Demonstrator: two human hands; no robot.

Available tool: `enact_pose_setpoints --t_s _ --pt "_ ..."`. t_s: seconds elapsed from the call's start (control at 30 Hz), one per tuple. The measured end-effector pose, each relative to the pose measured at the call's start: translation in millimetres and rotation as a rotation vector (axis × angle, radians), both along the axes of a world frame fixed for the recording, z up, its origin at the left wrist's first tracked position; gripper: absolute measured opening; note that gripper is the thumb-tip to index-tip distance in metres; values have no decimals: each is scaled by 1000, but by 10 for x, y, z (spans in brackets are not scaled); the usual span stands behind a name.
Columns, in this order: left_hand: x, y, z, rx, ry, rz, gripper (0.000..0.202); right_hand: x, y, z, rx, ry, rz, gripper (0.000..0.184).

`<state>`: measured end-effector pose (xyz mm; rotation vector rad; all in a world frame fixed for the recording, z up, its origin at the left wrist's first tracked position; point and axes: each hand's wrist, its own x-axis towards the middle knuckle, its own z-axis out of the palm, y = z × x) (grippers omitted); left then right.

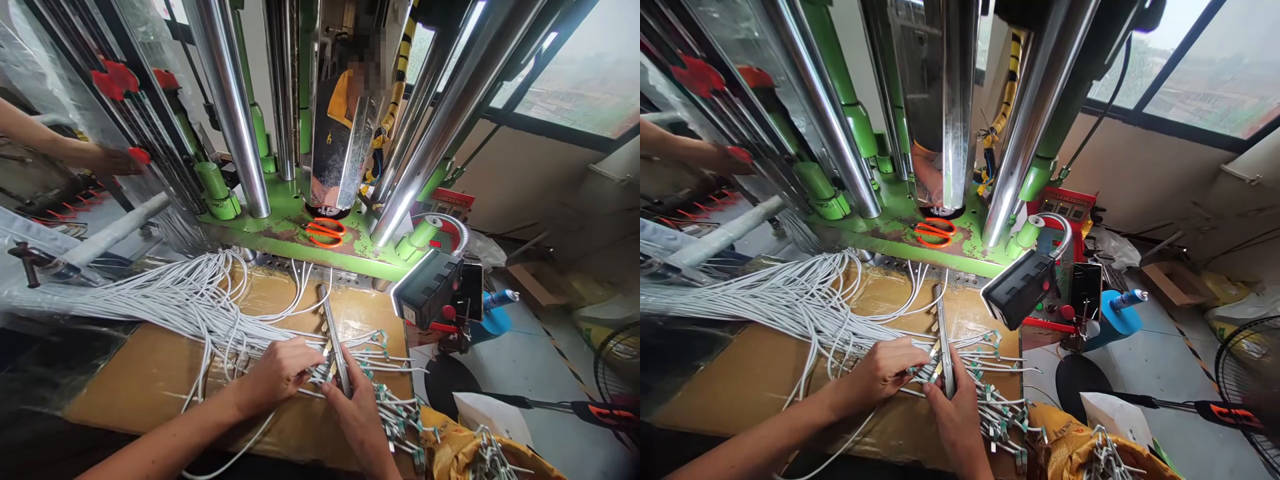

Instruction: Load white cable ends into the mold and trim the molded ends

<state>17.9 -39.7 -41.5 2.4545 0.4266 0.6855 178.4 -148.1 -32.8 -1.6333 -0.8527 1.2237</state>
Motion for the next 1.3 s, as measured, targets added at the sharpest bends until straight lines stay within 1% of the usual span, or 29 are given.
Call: enact_pose_setpoints --t_s 0.27,0.53,0.7,0.8,0.87,0.93,1.03,1.1,1.17,1.3 --pt "-11 52 56 80 32 -44 25 1 -7 3 1 7 9 75" --pt "-11 55 67 118 25 -57 26 3 0 -3 -5 -9 12 76" --pt "-12 66 50 111 20 -61 26 -6 -7 23 -16 -6 12 77" --pt "-1 87 6 62 5 -71 25 -5 -9 43 -3 -44 21 76" --pt "15 91 1 -19 -4 -73 24 -2 -3 63 19 -77 26 73" --pt "32 80 42 -181 2 -4 22 11 4 78 27 -74 21 73" --pt "42 51 166 -586 7 196 24 61 6 52 -1 -9 -17 74" --pt "39 47 229 -810 -52 279 31 113 3 -11 -23 24 -44 75" --pt "41 67 238 -918 -163 317 32 165 0 -91 -39 45 -51 77" --pt "86 151 163 -1133 -387 422 31 213 -1 -192 -75 129 -33 84"
